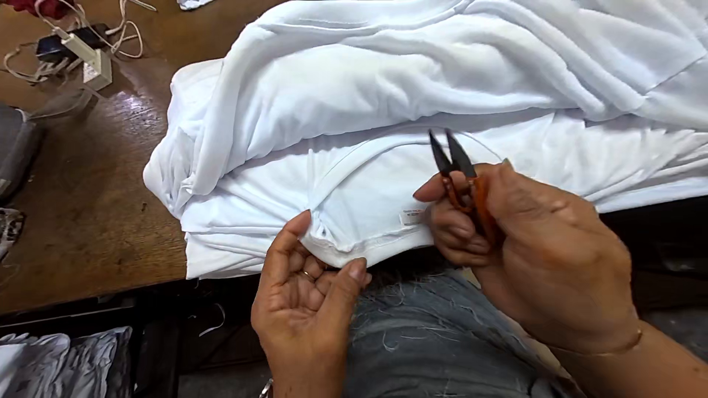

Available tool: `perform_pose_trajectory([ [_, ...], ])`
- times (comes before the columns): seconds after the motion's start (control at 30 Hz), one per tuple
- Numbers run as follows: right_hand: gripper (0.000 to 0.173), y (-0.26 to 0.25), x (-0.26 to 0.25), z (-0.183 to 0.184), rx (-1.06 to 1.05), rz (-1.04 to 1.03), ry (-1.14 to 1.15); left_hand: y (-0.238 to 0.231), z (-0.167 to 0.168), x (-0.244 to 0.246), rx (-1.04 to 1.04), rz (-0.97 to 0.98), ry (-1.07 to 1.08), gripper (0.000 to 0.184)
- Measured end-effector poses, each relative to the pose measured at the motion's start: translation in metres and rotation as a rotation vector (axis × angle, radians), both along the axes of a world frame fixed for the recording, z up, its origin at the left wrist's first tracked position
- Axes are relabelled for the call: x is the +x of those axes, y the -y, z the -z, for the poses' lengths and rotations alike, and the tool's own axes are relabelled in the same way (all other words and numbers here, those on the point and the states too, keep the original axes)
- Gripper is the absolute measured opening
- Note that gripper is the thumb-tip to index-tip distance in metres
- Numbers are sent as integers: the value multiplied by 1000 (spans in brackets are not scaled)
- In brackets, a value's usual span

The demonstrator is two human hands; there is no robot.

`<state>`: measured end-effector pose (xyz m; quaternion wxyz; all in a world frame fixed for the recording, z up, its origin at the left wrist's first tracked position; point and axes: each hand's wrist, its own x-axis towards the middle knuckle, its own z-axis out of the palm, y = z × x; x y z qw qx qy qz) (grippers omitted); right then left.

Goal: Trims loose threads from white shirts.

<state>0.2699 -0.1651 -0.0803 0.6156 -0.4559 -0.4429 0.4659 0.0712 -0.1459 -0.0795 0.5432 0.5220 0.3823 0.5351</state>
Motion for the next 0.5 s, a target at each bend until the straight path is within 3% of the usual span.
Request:
perform_pose_trajectory([
  [0.07, 45, 3, 9, 0, -26, -26, -72, -2, 4, 2, 92, 40, -88, 57],
  [0.13, 30, 7, 16, -1, -4, 24, -12, -3, 5, 2, 180, 70, -197, 44],
  [0.2, 26, 12, 21, -1, 2, 59, 31, -4, 6, 6, 211, 58, -184, 36],
  [0.37, 22, 22, 23, 7, -1, 60, 104, -4, 13, 26, 111, -10, 69, 48],
  [0.5, 23, 25, 21, 9, 142, 124, 466, -5, 12, 29, 127, -14, 55, 51],
])
